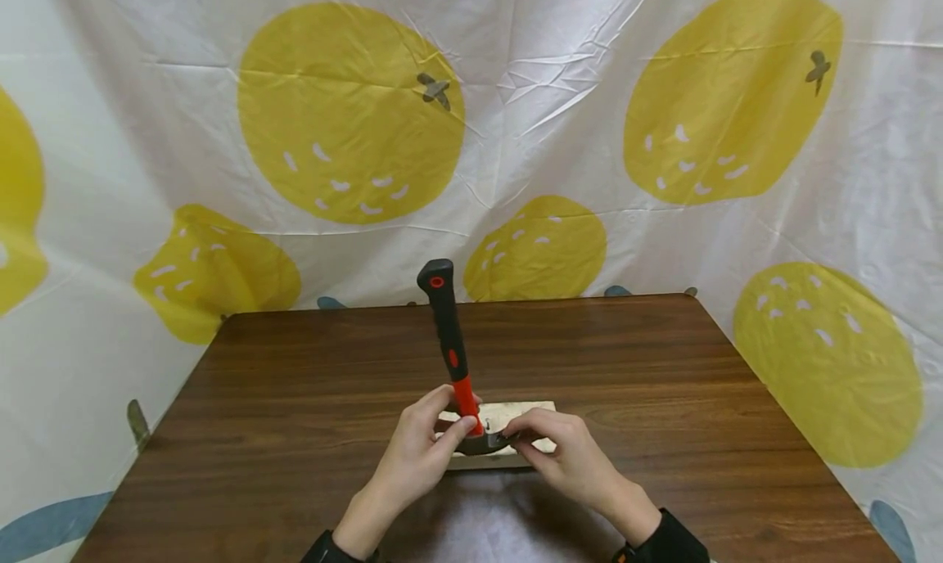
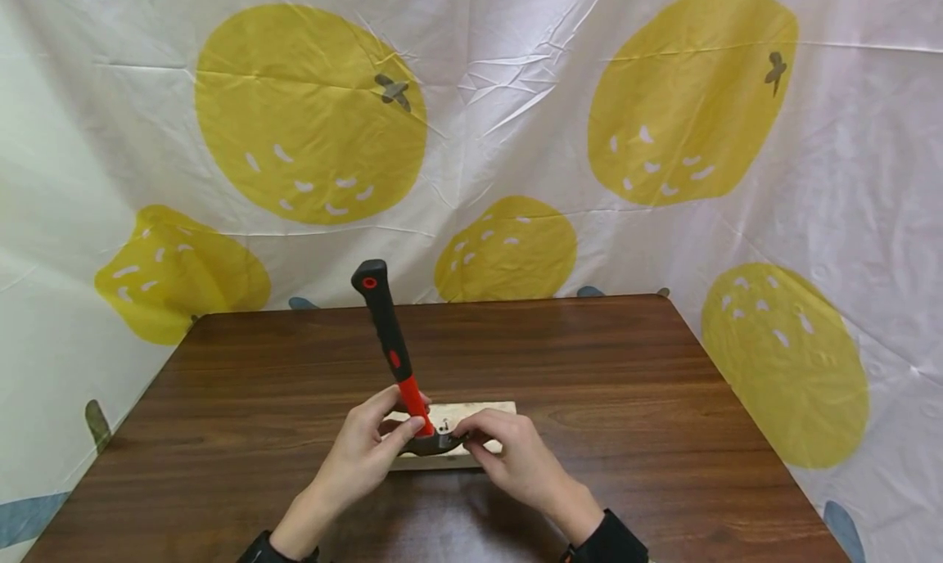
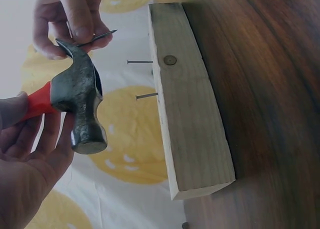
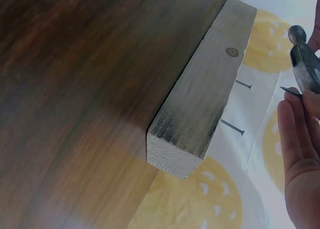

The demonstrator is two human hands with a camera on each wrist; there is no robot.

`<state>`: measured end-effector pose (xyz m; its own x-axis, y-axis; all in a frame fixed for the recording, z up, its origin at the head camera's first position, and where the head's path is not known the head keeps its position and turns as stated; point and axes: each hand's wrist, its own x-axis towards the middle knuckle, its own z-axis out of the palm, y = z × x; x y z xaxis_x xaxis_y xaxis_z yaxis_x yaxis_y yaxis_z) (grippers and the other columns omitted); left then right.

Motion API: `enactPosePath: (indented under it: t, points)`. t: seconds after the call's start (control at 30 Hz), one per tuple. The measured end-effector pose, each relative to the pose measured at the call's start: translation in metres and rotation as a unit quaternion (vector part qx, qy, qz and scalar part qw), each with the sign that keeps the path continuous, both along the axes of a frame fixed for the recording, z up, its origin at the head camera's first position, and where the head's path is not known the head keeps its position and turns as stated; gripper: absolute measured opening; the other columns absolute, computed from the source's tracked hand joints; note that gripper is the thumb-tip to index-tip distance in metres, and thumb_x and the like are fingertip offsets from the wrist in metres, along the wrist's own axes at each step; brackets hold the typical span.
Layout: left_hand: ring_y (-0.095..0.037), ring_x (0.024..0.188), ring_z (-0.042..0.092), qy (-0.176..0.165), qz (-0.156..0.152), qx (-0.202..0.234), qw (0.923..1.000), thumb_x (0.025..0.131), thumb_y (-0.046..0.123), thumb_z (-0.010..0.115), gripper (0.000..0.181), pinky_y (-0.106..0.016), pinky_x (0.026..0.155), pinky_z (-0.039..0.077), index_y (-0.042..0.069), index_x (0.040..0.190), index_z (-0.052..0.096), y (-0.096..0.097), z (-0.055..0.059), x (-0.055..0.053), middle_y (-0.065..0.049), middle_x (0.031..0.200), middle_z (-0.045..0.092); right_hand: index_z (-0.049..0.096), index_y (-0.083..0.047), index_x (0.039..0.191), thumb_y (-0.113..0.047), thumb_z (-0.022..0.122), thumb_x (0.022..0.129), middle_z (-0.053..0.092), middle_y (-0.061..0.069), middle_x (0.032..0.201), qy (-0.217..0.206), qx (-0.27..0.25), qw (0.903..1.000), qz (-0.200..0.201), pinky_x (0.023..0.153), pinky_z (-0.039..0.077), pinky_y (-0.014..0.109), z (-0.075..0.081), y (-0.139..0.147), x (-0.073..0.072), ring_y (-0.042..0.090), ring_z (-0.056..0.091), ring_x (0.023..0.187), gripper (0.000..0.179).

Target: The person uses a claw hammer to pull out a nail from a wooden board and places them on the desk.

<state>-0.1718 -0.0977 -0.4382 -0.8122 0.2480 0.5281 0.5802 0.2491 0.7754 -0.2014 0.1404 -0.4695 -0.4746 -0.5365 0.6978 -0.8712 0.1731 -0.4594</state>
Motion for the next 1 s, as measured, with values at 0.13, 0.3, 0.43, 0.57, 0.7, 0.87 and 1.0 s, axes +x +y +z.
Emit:
enactPosePath:
  t: [0.13,0.3,0.43,0.57,0.7,0.87,1.0]
  points:
    - [-0.022,0.096,0.069,0.009,-0.001,-0.005,0.9999,0.093,-0.004,0.072,0.023,-0.034,0.074,0.061,0.010,0.111,0.068,-0.002,-0.002,0.000,-0.002,0.106,0.069,0.071,-0.006,0.106,0.016,0.073,0.084,0.073,0.003,0.101,-0.035,0.002,0.9994,-0.003,0.079,0.059,0.026,0.002,0.001,0.002,0.021,0.071,0.091,0.031]
    - [-0.024,0.094,0.070,0.009,0.011,-0.010,0.9999,0.092,-0.004,0.072,0.022,-0.035,0.074,0.061,0.010,0.109,0.068,-0.004,-0.003,-0.003,-0.002,0.104,0.069,0.072,-0.006,0.106,0.013,0.074,0.086,0.074,0.002,0.102,-0.039,-0.002,0.9991,-0.015,0.078,0.059,0.025,0.002,0.002,0.000,0.018,0.071,0.091,0.028]
    - [-0.023,0.094,0.069,0.010,0.019,-0.018,0.9996,0.092,-0.003,0.073,0.022,-0.034,0.074,0.061,0.011,0.109,0.069,-0.007,-0.004,-0.004,0.000,0.101,0.069,0.071,-0.007,0.106,0.013,0.076,0.084,0.073,0.002,0.101,-0.034,-0.002,0.9988,-0.036,0.077,0.058,0.024,0.002,0.005,-0.001,0.014,0.070,0.090,0.030]
    - [-0.022,0.093,0.070,0.015,0.021,-0.016,0.9996,0.092,-0.005,0.073,0.023,-0.034,0.074,0.061,0.010,0.108,0.069,-0.009,-0.006,-0.004,0.000,0.100,0.068,0.071,-0.008,0.106,0.013,0.076,0.083,0.073,0.001,0.100,-0.017,-0.002,0.9984,-0.054,0.075,0.058,0.024,0.003,0.008,-0.001,0.013,0.070,0.087,0.032]
    - [-0.019,0.093,0.070,0.012,0.024,-0.013,0.9995,0.091,-0.005,0.073,0.024,-0.033,0.072,0.061,0.011,0.108,0.069,-0.010,-0.005,-0.004,0.002,0.100,0.068,0.071,-0.006,0.104,0.016,0.077,0.080,0.072,0.003,0.096,0.007,-0.008,0.9968,-0.079,0.070,0.058,0.028,0.004,0.013,-0.002,0.013,0.069,0.082,0.034]
    - [-0.017,0.094,0.069,0.011,0.026,-0.015,0.9995,0.092,-0.004,0.073,0.023,-0.036,0.072,0.061,0.011,0.110,0.069,-0.012,-0.004,-0.003,-0.001,0.101,0.069,0.072,-0.003,0.103,0.018,0.077,0.079,0.072,0.004,0.095,-0.011,-0.007,0.9914,-0.130,0.065,0.059,0.030,0.000,0.024,-0.005,0.012,0.068,0.080,0.032]
    - [-0.017,0.095,0.069,0.004,0.029,-0.014,0.9995,0.093,-0.003,0.072,0.023,-0.037,0.073,0.061,0.011,0.110,0.069,-0.013,-0.003,-0.003,0.000,0.102,0.069,0.073,-0.002,0.104,0.018,0.077,0.079,0.072,0.007,0.092,-0.039,-0.005,0.9847,-0.170,0.061,0.060,0.030,-0.003,0.033,-0.006,0.011,0.067,0.078,0.032]
